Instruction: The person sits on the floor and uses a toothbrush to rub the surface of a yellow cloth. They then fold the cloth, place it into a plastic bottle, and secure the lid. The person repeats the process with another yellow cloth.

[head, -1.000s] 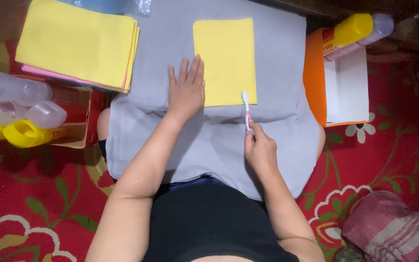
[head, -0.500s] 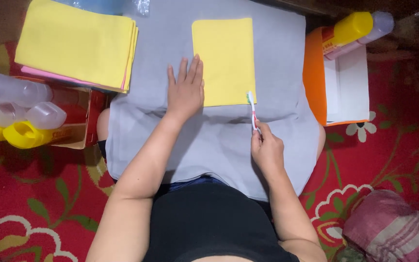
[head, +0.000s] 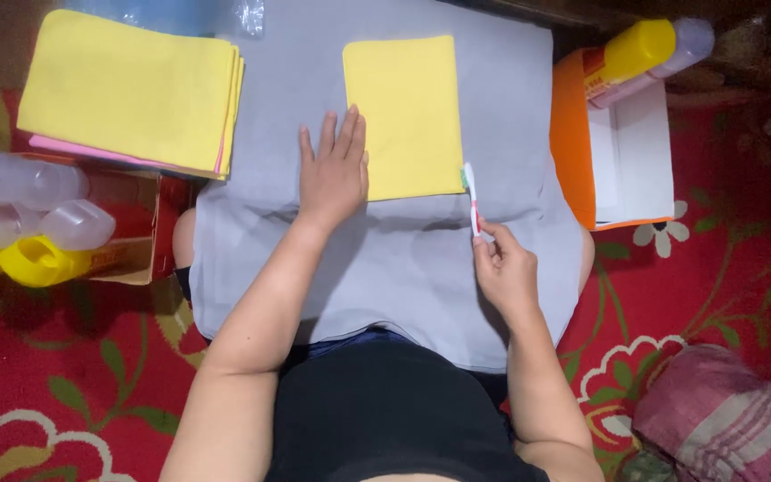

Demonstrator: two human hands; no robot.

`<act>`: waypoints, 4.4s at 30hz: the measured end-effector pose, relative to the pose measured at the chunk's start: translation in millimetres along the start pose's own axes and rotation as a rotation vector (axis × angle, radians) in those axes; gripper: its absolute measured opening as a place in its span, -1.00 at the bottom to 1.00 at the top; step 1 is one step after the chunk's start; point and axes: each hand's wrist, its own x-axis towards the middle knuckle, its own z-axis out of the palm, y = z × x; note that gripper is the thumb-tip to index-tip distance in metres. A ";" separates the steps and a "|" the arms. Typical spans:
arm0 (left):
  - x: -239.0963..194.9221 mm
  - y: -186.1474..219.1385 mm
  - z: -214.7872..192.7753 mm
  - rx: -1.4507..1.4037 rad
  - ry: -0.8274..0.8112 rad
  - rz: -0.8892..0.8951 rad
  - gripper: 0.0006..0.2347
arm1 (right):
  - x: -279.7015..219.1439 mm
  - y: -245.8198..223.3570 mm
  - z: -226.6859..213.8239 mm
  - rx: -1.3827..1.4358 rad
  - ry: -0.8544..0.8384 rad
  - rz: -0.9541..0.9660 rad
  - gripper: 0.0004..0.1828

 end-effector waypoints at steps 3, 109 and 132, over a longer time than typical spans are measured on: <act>-0.4 2.9 -6.2 0.000 -0.028 -0.012 -0.55 | 13.6 -8.8 -13.4 0.141 0.037 0.012 -0.59; -103.1 -89.8 -27.4 0.051 0.492 0.026 -0.74 | 69.4 -73.4 124.4 -0.271 -0.043 -0.908 -0.72; -59.0 -46.3 -16.1 0.024 0.199 0.137 -0.69 | 92.4 -66.9 36.4 0.364 0.195 -0.373 -0.85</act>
